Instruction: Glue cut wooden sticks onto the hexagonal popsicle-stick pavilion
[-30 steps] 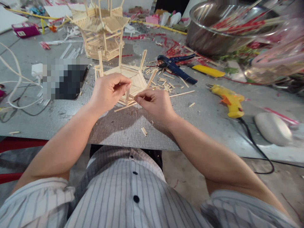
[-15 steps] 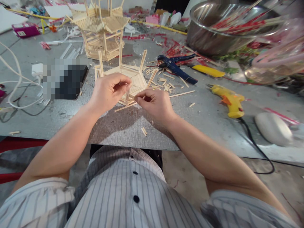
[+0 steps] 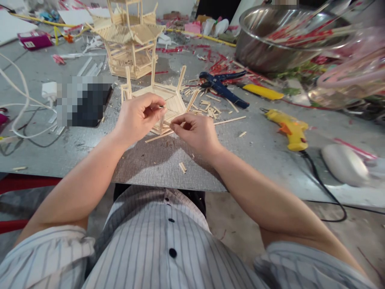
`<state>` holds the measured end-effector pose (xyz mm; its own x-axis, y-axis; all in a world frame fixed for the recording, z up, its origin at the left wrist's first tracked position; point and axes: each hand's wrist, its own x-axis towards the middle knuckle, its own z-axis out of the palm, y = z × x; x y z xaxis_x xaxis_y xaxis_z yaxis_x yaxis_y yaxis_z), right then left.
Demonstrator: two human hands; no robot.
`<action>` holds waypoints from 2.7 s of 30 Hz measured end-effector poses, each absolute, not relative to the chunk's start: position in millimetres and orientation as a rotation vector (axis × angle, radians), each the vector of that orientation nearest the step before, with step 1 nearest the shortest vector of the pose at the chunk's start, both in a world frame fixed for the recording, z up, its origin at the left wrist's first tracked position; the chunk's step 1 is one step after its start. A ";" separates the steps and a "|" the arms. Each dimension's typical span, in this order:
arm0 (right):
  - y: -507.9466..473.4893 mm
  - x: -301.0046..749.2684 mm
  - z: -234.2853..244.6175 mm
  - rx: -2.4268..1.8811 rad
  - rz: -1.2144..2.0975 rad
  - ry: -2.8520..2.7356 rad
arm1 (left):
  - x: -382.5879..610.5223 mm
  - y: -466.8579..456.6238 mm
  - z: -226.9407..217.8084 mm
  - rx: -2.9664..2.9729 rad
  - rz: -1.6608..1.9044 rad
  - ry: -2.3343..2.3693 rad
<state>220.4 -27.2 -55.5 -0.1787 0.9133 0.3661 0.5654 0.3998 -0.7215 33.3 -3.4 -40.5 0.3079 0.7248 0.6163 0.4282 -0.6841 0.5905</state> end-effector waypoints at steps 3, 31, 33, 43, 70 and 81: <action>-27.4 220.2 -56.1 -1.249 0.570 -1.853 | 32.8 -3.1 -40.5 2.283 1.303 1.043; -28.2 219.3 -57.8 -1.188 0.583 -1.884 | -19.3 44.2 -39.4 1.688 2.180 1.244; -28.4 219.3 -57.6 -1.182 0.579 -1.881 | -26.7 51.1 -44.4 1.701 2.119 1.267; -29.0 218.7 -57.7 -1.206 0.571 -1.875 | -31.9 54.6 -46.3 1.531 2.123 1.396; -27.5 219.9 -57.3 -1.176 0.540 -1.941 | 26.9 -0.4 -38.3 2.465 1.271 1.148; -24.6 220.8 -60.5 -1.118 0.528 -1.962 | 29.0 -2.9 -39.6 2.515 1.243 1.237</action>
